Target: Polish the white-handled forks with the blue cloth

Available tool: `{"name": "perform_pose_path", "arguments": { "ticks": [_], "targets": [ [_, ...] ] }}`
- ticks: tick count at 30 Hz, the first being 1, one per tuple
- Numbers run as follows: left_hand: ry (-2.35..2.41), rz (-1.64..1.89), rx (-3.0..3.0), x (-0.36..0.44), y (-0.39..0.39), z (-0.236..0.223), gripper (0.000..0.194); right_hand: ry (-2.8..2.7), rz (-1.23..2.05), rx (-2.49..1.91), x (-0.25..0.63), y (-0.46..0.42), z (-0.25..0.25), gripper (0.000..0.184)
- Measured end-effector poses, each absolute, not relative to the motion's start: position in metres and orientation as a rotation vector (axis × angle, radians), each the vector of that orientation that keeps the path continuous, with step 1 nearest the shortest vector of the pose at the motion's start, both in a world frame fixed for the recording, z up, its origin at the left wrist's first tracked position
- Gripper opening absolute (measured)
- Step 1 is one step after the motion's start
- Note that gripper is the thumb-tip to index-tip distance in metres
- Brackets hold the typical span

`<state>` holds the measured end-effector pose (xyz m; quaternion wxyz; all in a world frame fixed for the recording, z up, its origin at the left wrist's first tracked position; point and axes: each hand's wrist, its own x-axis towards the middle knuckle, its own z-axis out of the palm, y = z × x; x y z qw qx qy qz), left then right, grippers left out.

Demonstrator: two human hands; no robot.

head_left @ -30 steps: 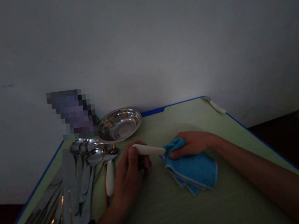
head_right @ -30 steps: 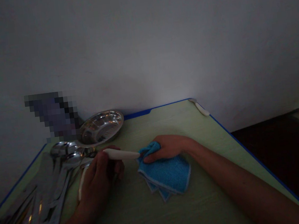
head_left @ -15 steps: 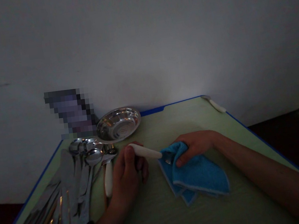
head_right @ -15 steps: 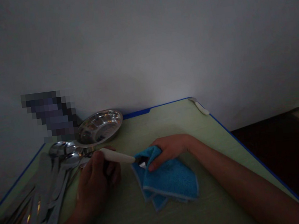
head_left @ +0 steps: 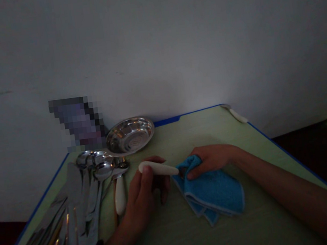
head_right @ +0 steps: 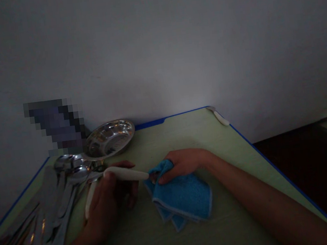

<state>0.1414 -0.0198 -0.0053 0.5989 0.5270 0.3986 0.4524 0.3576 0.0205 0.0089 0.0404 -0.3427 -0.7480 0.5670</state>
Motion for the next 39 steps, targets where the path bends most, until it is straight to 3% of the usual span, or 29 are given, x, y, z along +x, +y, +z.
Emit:
{"name": "perform_pose_path", "arguments": {
  "ticks": [13,21,26,33,39],
  "targets": [
    [1.096,1.074,1.337,0.140,-0.019,-0.004,0.031,-2.254,1.794,-1.191,0.359,0.022,0.009,0.035],
    [1.064,1.206,1.297,0.144,-0.020,-0.005,0.029,-1.610,2.249,-0.933,0.370,0.019,-0.004,0.043],
    [1.028,1.138,1.330,0.145,-0.019,-0.005,0.029,-1.319,2.178,-1.053,0.371,0.019,-0.012,0.044],
    [0.942,1.083,1.254,0.144,-0.020,-0.010,0.028,-1.641,1.966,-1.312,0.369,0.019,-0.003,0.058],
    [0.891,1.134,1.134,0.145,-0.018,-0.008,0.028,-1.799,2.218,-0.837,0.370,0.019,-0.003,0.034]
  ]
}}
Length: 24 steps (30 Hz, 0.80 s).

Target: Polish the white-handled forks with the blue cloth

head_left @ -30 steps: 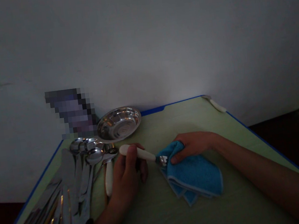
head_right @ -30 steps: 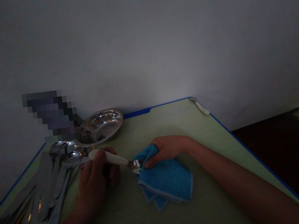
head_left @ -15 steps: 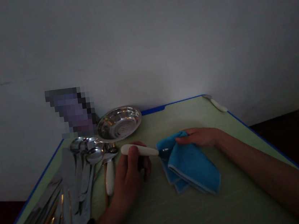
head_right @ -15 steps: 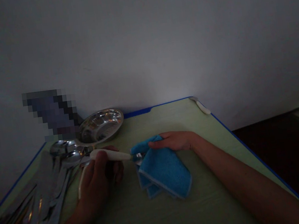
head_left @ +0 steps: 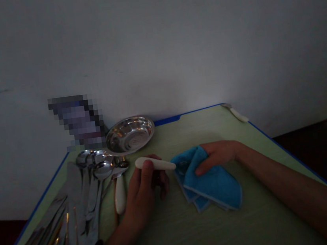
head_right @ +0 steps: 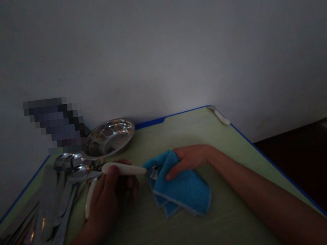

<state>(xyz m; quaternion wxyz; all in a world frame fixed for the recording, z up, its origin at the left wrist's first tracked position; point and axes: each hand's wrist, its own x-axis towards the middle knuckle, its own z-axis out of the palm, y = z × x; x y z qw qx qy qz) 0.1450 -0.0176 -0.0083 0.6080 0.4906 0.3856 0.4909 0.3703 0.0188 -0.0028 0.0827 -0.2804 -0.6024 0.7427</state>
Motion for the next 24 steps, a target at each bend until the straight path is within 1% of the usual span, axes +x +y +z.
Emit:
{"name": "perform_pose_path", "arguments": {
  "ticks": [6,11,17,21,24],
  "targets": [
    [1.022,1.242,1.059,0.145,-0.015,-0.002,0.026,-1.723,2.233,-0.799,0.372,0.021,-0.006,0.028],
    [1.033,1.236,1.173,0.143,-0.019,-0.004,0.024,-1.672,2.271,-0.815,0.372,0.021,-0.007,0.031],
    [0.999,1.342,1.273,0.140,-0.024,-0.008,0.022,-1.677,2.254,-0.773,0.371,0.020,-0.007,0.032],
    [0.928,1.273,1.386,0.140,-0.027,-0.010,0.021,-1.671,2.277,-0.762,0.370,0.021,-0.006,0.036],
    [0.934,1.232,1.418,0.140,-0.028,-0.009,0.023,-1.675,2.276,-0.781,0.370,0.021,-0.004,0.035]
  ]
}}
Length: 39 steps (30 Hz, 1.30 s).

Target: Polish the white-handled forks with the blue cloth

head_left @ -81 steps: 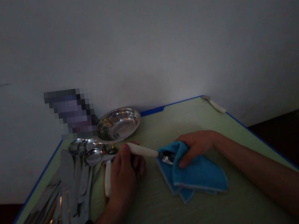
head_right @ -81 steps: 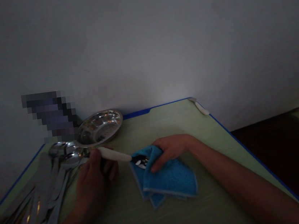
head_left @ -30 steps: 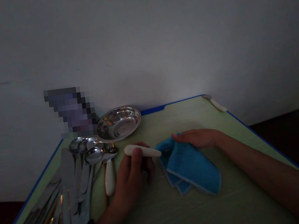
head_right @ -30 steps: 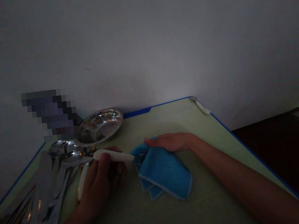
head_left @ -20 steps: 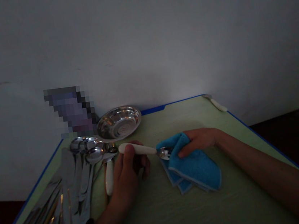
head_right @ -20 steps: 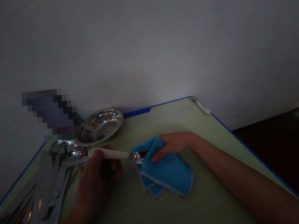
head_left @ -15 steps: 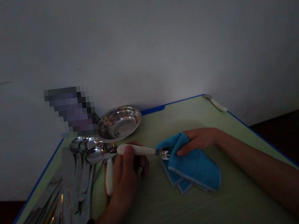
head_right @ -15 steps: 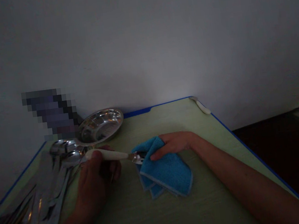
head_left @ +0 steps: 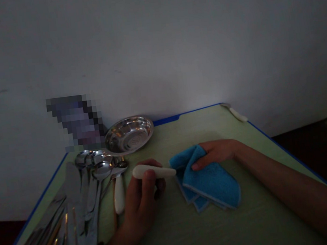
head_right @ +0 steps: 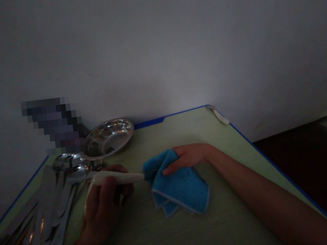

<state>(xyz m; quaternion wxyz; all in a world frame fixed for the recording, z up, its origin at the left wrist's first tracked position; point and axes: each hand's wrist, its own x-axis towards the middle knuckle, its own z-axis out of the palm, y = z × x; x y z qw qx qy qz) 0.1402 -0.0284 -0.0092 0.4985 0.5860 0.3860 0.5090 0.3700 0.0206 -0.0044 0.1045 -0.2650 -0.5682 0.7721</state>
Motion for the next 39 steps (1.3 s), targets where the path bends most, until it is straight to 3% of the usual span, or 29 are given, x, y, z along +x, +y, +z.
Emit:
{"name": "perform_pose_path", "arguments": {
  "ticks": [7,16,22,28,34,39],
  "targets": [
    [0.978,1.106,1.450,0.141,-0.026,-0.009,0.022,-1.721,2.233,-0.826,0.369,0.020,-0.003,0.031],
    [1.057,1.007,1.500,0.142,-0.021,-0.006,0.020,-2.054,1.917,-1.132,0.367,0.022,-0.001,0.029],
    [1.270,1.004,1.657,0.141,-0.016,-0.001,0.017,-2.233,1.798,-1.062,0.365,0.021,0.002,0.030],
    [1.368,0.902,1.741,0.137,-0.014,0.007,0.023,-2.245,1.858,-1.126,0.365,0.022,0.005,0.034],
    [1.255,0.727,1.672,0.137,-0.014,0.004,0.043,-1.780,2.014,-1.095,0.370,0.022,-0.003,0.025],
    [1.306,0.876,1.623,0.137,-0.016,0.001,0.044,-1.125,1.930,-1.027,0.363,0.021,-0.014,0.022]
  ]
}}
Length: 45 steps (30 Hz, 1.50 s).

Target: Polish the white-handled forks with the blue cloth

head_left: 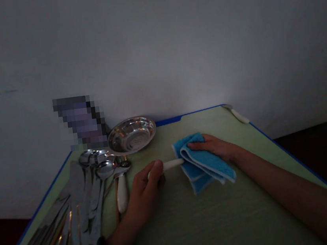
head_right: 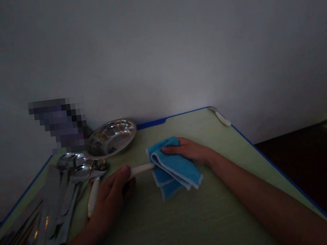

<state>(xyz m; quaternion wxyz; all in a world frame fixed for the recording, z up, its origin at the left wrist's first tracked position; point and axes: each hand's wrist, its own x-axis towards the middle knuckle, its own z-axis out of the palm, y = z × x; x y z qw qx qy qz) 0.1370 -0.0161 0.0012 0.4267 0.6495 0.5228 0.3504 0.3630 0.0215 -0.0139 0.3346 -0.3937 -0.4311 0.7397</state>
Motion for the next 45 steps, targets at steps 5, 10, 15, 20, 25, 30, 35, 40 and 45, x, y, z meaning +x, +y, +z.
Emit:
{"name": "perform_pose_path", "arguments": {
  "ticks": [5,10,15,20,25,30,35,40,45],
  "targets": [
    [1.386,0.967,1.685,0.138,-0.017,0.001,0.037,-0.842,1.679,-1.027,0.351,0.024,-0.014,0.020],
    [1.399,0.976,1.737,0.138,-0.017,0.002,0.033,-0.672,1.717,-0.934,0.354,0.031,-0.018,0.025],
    [1.388,0.998,1.644,0.138,-0.016,0.000,0.034,-0.566,1.813,-0.841,0.357,0.035,-0.016,0.036],
    [1.366,1.060,1.470,0.139,-0.012,-0.001,0.034,-0.616,1.877,-0.752,0.355,0.030,-0.014,0.031],
    [1.336,0.945,1.566,0.140,-0.014,0.000,0.029,-0.797,1.899,-0.748,0.354,0.028,-0.020,0.024],
    [1.203,0.698,1.872,0.141,-0.020,0.002,0.023,-0.842,1.911,-0.768,0.354,0.028,-0.020,0.026],
    [1.173,0.574,1.975,0.140,-0.020,0.001,0.025,-0.794,1.894,-0.791,0.353,0.029,-0.022,0.023],
    [1.177,0.588,1.971,0.140,-0.019,0.002,0.026,-0.706,1.920,-0.738,0.355,0.029,-0.021,0.027],
    [1.266,0.691,1.885,0.140,-0.020,0.004,0.026,-0.669,1.964,-0.731,0.356,0.028,-0.014,0.033]
  ]
}}
